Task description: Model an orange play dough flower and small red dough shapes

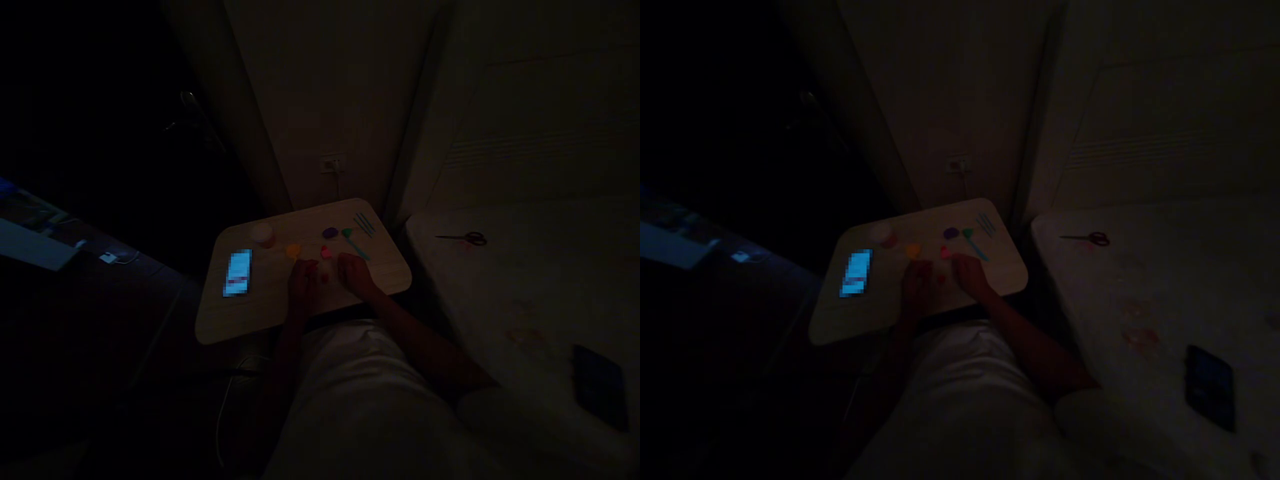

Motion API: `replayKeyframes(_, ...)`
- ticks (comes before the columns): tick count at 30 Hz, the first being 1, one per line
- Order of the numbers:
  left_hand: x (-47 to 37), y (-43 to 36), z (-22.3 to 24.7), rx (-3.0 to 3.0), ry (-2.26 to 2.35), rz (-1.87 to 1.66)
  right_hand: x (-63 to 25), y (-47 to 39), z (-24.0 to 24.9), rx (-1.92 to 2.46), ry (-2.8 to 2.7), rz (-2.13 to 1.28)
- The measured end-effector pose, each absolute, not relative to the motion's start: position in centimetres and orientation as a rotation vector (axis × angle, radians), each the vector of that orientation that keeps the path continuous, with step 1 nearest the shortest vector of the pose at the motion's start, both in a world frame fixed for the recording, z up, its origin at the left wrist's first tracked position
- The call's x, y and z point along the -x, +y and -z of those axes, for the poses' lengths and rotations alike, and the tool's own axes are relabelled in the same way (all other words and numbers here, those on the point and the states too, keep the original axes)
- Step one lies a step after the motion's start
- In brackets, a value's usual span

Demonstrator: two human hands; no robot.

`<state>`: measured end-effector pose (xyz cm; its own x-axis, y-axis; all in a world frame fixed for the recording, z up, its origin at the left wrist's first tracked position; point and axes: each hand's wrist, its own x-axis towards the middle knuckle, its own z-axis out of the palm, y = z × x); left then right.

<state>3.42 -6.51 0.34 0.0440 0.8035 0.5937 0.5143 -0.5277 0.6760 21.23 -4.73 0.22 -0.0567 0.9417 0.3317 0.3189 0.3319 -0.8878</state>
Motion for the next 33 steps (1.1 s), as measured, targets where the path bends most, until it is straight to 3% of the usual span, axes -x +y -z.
replayKeyframes(16,-3.4,-6.5,-0.2,-2.028,1.343,-1.449,-21.0,-3.8,2.1,0.920,-1.524,-0.906)
replayKeyframes(33,-3.3,-6.5,-0.4,-2.064,1.312,-1.446,-20.8,-4.5,0.9,1.105,-1.613,-0.927)
